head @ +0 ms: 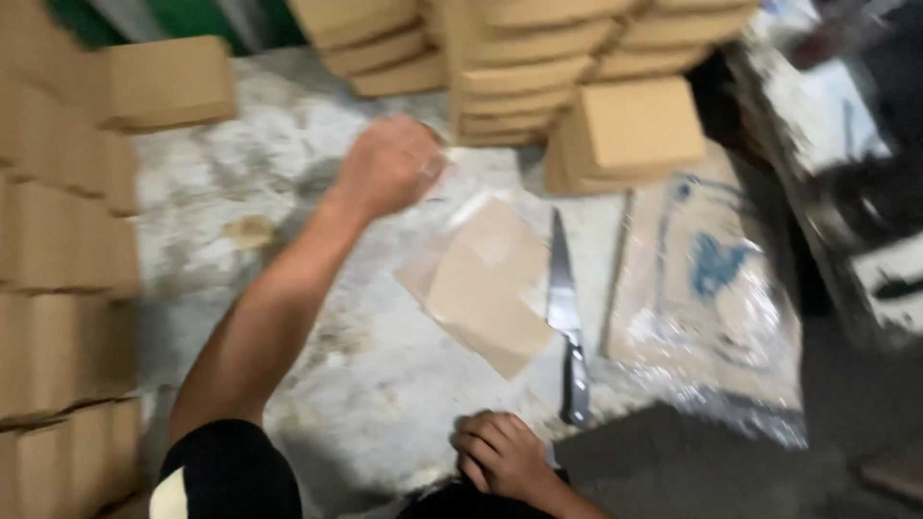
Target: The person uses a knife to cut flat cardboard pieces, then folds and assembles them into small boxes. They place a paper liner inside each box and stack the finished boxes on the table.
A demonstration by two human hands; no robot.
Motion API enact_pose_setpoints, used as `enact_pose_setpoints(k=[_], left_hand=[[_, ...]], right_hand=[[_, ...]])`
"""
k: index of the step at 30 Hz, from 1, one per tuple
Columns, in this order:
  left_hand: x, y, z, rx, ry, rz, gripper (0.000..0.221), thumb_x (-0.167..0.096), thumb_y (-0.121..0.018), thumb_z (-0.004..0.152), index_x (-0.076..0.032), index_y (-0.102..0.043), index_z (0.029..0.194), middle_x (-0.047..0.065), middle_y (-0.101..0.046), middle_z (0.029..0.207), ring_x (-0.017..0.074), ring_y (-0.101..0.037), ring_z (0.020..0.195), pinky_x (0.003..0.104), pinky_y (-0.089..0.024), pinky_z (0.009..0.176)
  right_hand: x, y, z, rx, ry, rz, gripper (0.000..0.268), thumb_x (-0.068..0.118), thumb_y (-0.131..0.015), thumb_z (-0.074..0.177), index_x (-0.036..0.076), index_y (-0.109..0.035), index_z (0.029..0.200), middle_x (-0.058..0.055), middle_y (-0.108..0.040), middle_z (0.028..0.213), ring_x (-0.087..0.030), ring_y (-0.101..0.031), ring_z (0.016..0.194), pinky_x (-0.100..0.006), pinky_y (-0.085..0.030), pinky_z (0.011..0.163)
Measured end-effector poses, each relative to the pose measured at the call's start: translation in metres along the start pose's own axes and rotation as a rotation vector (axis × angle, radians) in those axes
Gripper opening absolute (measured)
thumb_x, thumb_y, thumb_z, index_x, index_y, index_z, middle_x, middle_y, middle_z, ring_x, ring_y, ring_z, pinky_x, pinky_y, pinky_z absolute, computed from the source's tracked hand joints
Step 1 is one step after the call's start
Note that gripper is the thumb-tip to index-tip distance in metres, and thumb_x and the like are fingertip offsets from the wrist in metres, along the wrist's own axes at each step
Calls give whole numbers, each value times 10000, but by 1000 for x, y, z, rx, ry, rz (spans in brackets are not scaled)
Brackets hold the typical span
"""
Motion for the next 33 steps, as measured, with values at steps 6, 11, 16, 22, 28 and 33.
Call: enact_pose_setpoints(k=[6,11,16,22,28,33], left_hand=[[-114,-104,116,504,240,-61,875,-610,-788,874,-267,-327,1534,91,-194,1590,408,-173,1432,706,-429,995],[-134,-129,140,722,545,-166,835,-106,-729,870,-301,-285,1550,54,-82,1619,347,-363,1032,512,-495,892],[-140,-123,109,512,640,-305,745,103,-635,852,-207,-398,1487,12,-235,1588,120,-724,571,332,-689,737],[-198,-2,37,93,503,-465,759,54,-848,866,-150,-449,1479,110,-397,1550,226,-388,1459,332,-291,1252],[-301,114,-42,-7,620,-198,647,-47,-826,772,-146,-602,1372,190,-575,1389,371,-608,1166,433,-562,888],[-365,149,-82,18,722,-303,590,-209,-916,610,-168,-726,1167,122,-718,1176,293,-694,1030,344,-607,775]], right_hand=[[-2,11,-9,-59,-7,-16,158,160,-508,968,56,-627,958,-97,-639,1047,-283,-619,885,-366,-449,686],[-7,4,-35,-109,31,-29,124,96,-584,900,81,-642,1008,-72,-637,1101,-266,-624,907,-361,-469,716],[-10,2,-46,-130,86,-36,122,105,-618,893,76,-641,1010,-73,-623,1114,-267,-602,894,-363,-456,697],[-12,8,-55,-148,112,97,175,71,-596,878,89,-634,1047,-72,-646,1098,-262,-632,891,-356,-458,713],[-60,18,-80,-497,-335,1198,820,166,-804,797,145,-232,1383,-122,-341,1437,-213,-562,1031,-273,-543,769],[-48,47,-77,-385,-252,1179,1269,382,-872,731,189,52,1580,-127,-181,1591,-219,-348,1337,-424,-459,1045]])
Point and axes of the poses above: each hand's wrist, its own z-axis towards the middle knuckle, its own y-axis out of the back of the hand, x = y × z, the point moved 5 cm from there along z, towards the middle knuckle
